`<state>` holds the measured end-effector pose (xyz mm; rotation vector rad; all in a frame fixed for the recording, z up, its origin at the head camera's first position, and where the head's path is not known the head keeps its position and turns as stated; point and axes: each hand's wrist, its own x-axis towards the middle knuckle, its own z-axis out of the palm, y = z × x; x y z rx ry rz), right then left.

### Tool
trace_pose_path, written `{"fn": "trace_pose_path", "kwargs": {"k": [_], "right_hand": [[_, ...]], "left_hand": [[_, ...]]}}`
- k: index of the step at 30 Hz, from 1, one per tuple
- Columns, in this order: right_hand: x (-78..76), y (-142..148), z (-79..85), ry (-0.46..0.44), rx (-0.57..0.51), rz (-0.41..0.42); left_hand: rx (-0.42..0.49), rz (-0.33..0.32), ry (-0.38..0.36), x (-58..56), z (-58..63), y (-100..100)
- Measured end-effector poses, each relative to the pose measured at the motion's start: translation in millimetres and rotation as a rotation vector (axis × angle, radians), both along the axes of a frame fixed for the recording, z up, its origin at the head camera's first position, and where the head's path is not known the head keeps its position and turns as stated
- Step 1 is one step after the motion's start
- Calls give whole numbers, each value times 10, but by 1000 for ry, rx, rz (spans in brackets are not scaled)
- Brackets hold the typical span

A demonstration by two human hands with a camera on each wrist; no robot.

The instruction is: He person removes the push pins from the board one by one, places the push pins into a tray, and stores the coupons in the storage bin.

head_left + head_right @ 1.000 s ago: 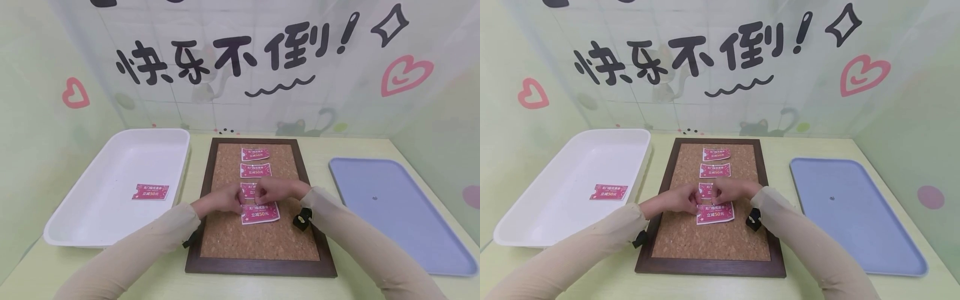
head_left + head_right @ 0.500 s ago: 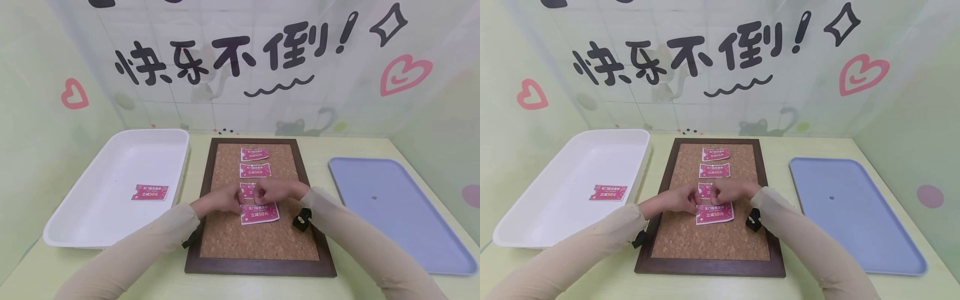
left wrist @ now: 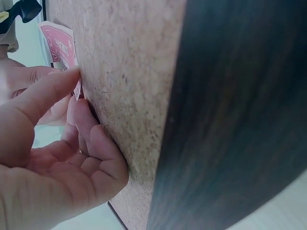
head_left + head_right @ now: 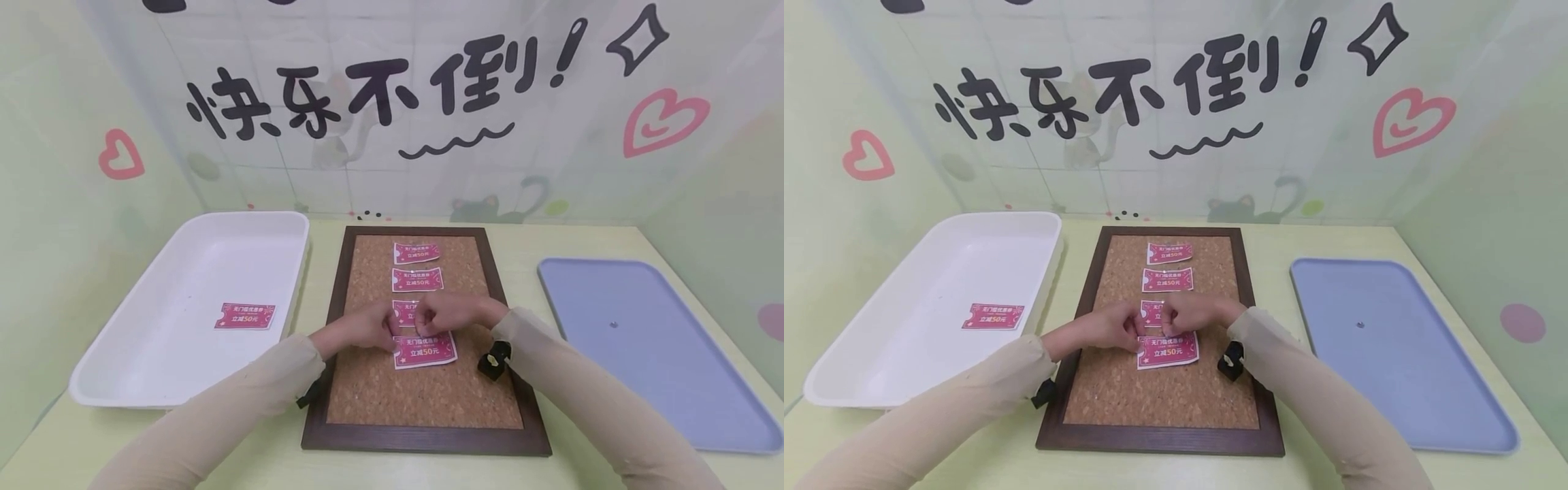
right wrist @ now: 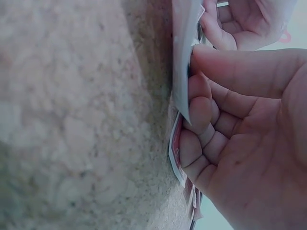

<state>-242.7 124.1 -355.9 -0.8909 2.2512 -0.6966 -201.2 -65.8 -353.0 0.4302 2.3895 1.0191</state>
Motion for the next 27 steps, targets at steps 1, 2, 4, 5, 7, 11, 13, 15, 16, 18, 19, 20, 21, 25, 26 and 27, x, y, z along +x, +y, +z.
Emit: {"fn": "trace_pose_path", "kwargs": {"k": [1,2,4,5,7,11,13,15,16,18,19,20,21,25,26,27], "right_hand": [[-1,1,4,-1,-3,2],[0,2,8,-2,-6,4],[0,4,19,-6,-10,4],[0,5,23,-8,-11,3],[-3,8,27,-9,-11,2],[-7,15,11,-16,-14,-2],[-7,19,0,-15,-17,1],[-6,21,-6,-15,-23,6],[-7,23,-7,-13,-28,9],[-10,26,-8,-9,-36,14],[-12,27,-6,-10,-41,14],[-13,26,-3,-12,-47,15],[-14,28,0,-16,-52,14],[-8,43,17,-31,-63,3],[-6,50,24,-33,-67,1],[-4,58,32,-37,-73,-2]], "left_hand": [[2,0,1,0,2,0],[3,0,3,1,5,1],[7,-1,5,1,8,2],[7,-2,7,1,10,4],[8,-4,10,-1,12,5],[10,-10,13,7,5,-3],[15,-15,14,11,-4,-11],[19,-19,16,16,-8,-17],[20,-18,16,17,-9,-18],[19,-16,24,17,-14,-20],[19,-14,26,21,-14,-20],[14,-11,30,22,-15,-19],[9,-9,34,26,-14,-18],[-6,0,43,37,-13,-6],[-10,3,44,38,-12,-1],[-10,5,46,41,-12,0]]}}
